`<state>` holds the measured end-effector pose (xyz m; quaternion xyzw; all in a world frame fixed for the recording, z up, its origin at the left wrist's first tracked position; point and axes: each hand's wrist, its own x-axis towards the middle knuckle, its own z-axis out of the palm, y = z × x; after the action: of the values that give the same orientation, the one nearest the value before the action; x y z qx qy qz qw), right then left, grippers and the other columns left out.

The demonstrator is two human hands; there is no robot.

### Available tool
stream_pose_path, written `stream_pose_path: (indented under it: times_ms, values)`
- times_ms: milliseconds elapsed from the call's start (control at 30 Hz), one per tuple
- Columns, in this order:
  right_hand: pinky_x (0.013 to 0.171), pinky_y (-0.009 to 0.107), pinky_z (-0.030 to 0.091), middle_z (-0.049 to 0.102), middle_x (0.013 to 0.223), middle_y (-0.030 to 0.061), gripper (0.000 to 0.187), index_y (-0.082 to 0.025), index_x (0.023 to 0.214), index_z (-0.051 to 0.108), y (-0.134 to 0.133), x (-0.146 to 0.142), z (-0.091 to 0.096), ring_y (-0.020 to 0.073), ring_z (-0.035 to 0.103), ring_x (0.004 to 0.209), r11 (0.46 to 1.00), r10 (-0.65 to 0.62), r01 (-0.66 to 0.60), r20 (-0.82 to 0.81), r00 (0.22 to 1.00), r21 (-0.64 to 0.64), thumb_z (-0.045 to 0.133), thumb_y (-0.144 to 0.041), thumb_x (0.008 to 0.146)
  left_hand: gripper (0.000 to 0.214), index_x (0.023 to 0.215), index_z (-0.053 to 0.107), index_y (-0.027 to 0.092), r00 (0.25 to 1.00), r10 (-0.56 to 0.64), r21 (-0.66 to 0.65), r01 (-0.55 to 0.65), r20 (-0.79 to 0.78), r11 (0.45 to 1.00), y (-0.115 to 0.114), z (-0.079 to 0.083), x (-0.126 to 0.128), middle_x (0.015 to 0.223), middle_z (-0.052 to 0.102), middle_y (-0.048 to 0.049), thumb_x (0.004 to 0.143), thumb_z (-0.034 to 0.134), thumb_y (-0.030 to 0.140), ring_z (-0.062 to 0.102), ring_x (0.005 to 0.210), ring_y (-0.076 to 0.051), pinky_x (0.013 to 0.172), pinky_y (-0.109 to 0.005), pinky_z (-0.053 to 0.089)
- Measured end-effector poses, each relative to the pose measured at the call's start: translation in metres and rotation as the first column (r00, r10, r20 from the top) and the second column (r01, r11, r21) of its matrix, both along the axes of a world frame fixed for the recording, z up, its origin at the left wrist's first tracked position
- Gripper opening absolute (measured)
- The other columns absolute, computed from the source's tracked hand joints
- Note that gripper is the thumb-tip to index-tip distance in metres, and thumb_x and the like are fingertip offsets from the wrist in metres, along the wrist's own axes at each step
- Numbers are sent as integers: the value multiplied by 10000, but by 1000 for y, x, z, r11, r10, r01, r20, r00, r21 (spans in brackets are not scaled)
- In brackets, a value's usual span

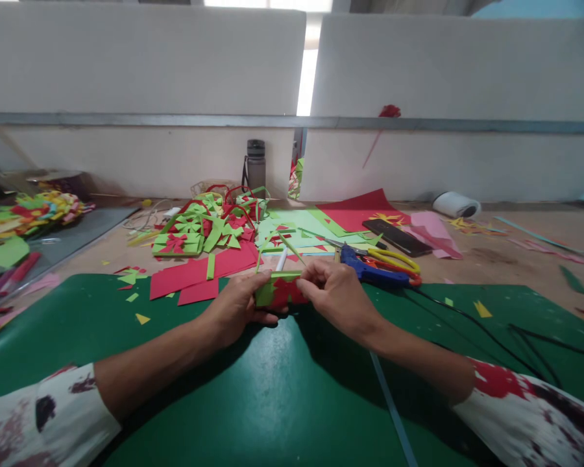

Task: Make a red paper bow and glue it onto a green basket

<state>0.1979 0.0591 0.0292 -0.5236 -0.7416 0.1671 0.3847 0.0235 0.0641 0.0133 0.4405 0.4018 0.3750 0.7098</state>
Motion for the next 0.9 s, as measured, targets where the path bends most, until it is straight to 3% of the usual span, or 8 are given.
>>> stream_pose_path:
  times_ms: [900]
  values:
    - [533,240,366,554,586,-15,148,-189,613,498,-1,-2,-1,115,508,538,1000,-24,24,84,996,-3,509,-135,750,372,1200,542,99,1000,1,10,-1,15,1000,-1,-1,0,955,665,-164,920,440,322,660,685,-194,534,-246,533]
